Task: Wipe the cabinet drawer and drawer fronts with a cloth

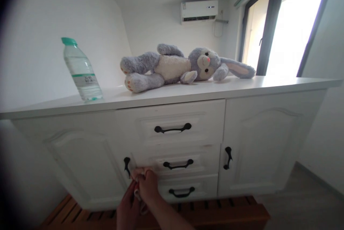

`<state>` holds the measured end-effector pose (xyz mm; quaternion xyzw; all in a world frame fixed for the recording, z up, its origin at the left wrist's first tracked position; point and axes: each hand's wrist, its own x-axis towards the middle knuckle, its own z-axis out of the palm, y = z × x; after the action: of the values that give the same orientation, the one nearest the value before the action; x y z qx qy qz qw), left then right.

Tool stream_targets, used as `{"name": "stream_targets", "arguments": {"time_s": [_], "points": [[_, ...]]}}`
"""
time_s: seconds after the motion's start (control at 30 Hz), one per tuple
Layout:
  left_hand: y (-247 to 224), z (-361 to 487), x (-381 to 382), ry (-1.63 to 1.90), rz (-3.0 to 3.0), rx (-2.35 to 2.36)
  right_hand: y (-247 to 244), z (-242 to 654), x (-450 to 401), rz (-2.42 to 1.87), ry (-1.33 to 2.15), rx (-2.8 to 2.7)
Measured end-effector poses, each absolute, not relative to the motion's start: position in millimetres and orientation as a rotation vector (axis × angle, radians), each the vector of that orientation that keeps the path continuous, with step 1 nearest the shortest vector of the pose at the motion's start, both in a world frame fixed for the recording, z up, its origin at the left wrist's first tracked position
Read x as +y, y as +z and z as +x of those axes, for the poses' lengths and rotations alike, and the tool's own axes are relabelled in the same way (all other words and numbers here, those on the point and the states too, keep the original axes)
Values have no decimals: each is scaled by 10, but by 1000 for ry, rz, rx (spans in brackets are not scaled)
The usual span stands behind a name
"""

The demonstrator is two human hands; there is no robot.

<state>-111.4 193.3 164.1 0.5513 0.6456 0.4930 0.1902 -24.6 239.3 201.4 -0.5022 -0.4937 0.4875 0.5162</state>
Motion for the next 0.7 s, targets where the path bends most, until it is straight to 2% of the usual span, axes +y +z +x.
{"name": "stream_targets", "arguments": {"time_s": [0.17,0.43,0.7], "points": [[2127,-890,1824,1570,1780,1691,2661,-21,2245,-1114,1138,-1051],[1928,-292,1895,1463,1778,1695,2552,517,2249,-995,1293,-982],[2185,627,1948,1218,2158,1395,2681,1659,2039,-1010,1338,-763]]}}
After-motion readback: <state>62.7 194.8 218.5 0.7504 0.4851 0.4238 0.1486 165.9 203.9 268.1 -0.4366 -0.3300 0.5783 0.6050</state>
